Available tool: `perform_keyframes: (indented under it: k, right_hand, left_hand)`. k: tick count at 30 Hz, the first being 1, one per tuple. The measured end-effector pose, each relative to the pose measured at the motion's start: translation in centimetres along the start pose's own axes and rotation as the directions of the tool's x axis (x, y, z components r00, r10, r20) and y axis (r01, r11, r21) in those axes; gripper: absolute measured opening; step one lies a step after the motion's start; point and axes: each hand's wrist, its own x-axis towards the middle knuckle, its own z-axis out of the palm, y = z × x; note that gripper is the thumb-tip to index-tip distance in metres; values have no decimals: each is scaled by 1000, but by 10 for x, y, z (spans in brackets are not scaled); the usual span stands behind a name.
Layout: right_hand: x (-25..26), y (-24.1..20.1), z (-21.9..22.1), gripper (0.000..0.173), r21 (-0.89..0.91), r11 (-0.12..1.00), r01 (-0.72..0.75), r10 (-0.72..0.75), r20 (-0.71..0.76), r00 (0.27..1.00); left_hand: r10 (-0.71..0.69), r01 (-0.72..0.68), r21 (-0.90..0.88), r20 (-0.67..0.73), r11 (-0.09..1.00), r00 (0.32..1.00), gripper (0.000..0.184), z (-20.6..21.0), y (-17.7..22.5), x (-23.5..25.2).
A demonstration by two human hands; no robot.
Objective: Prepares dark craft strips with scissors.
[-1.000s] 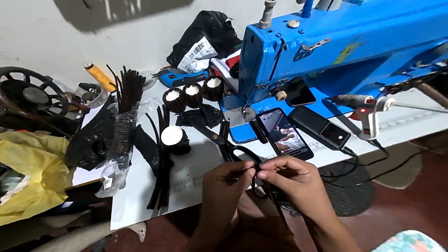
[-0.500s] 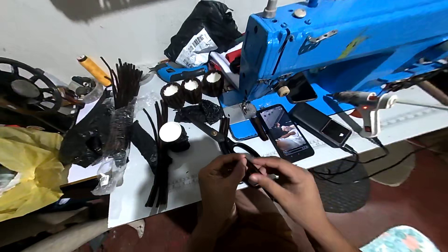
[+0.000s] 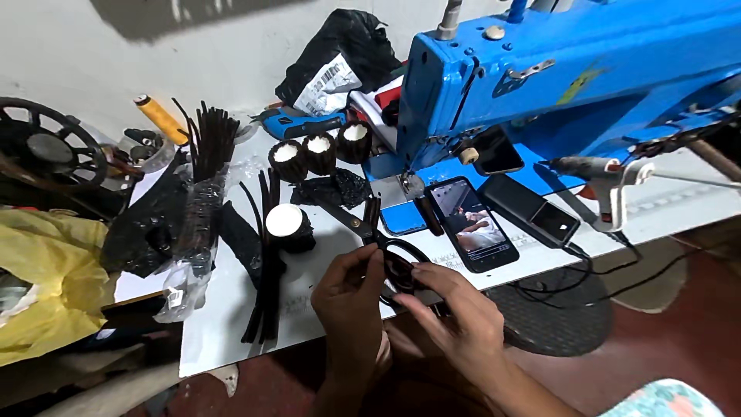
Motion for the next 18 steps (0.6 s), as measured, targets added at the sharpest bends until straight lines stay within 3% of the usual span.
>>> perform_keyframes:
  k: [7, 14, 18]
  right_hand:
    - [4, 1, 3, 13, -47, 998, 48, -50, -31, 998]
    - [8, 6, 4, 29, -25, 998, 50, -51, -49, 997]
    - [9, 8, 3, 30, -45, 998, 48, -51, -64, 997]
  left_hand:
    - [85, -83, 89, -16, 993, 996, 9, -2, -3, 2]
    - [4, -3, 11, -60, 1000, 998, 11, 0, -3, 3]
    - [-17, 16, -21, -83, 1000, 996, 12, 0, -2, 3]
